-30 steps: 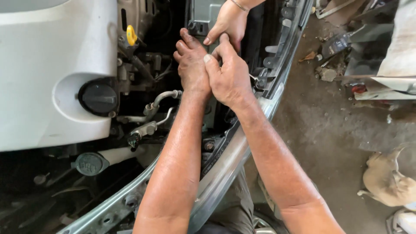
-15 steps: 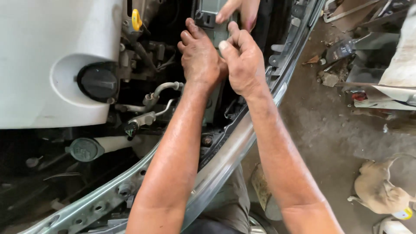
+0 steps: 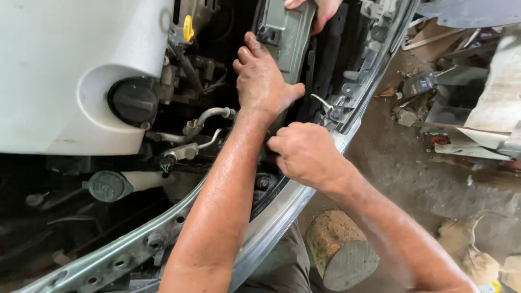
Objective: The person works on the front section of a car with the hood open, positioning a metal bracket and tightening bolts with a wrench. A second person assists by holding the bracket in place during the process.
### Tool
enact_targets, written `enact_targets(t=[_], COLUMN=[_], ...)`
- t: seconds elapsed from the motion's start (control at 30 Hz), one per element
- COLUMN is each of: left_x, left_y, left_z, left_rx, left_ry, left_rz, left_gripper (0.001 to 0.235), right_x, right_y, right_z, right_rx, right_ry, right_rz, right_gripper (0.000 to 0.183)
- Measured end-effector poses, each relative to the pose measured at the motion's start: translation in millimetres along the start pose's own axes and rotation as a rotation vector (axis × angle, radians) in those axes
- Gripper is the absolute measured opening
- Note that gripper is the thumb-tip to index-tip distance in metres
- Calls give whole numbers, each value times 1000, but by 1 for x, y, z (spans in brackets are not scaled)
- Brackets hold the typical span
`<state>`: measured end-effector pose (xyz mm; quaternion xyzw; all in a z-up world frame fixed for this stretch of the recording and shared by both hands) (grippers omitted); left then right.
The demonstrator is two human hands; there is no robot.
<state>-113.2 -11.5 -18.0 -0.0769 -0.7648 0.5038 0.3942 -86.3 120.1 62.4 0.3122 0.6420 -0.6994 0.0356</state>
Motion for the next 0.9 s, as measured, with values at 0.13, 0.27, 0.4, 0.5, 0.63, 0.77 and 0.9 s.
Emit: enact_targets(t=[0.13, 0.27, 0.4, 0.5, 0.63, 0.77, 0.9], left_x=[3, -1, 2, 3, 0, 1, -2], left_y=[-8, -7, -6, -4, -7, -8, -6], left_z=[-1, -2, -1, 0, -3, 1, 1], left_rx=[-52, -43, -52, -59, -90, -106, -116], left_ry=[-29, -58, -49, -45, -81, -81, -73], left_rz=[-12, -23, -23, -5, -16, -29, -27], left_gripper=[141, 146, 146, 148, 148, 149, 152], right_x=[5, 4, 8, 12, 11, 9, 15], right_y=[27, 30, 33, 36, 40, 41, 46], right_z=[4, 6, 8, 5, 7, 14, 19], right_rx=[-68, -99, -96, -94, -129, -146, -223], right_ry=[-81, -84, -61, -63, -32, -49, -29], right_rz=[12, 51, 31, 31, 44, 2, -3], right_gripper=[2, 4, 5, 5, 5, 5, 7])
Point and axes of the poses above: each hand's wrist, its own z-axis towards the middle knuckle, its own y-axis out of the palm, x = y × z, the point moved 3 cm from there along z, towards the middle knuckle, and after that the axes turned 11 degrees about x, right-handed, at the moved point
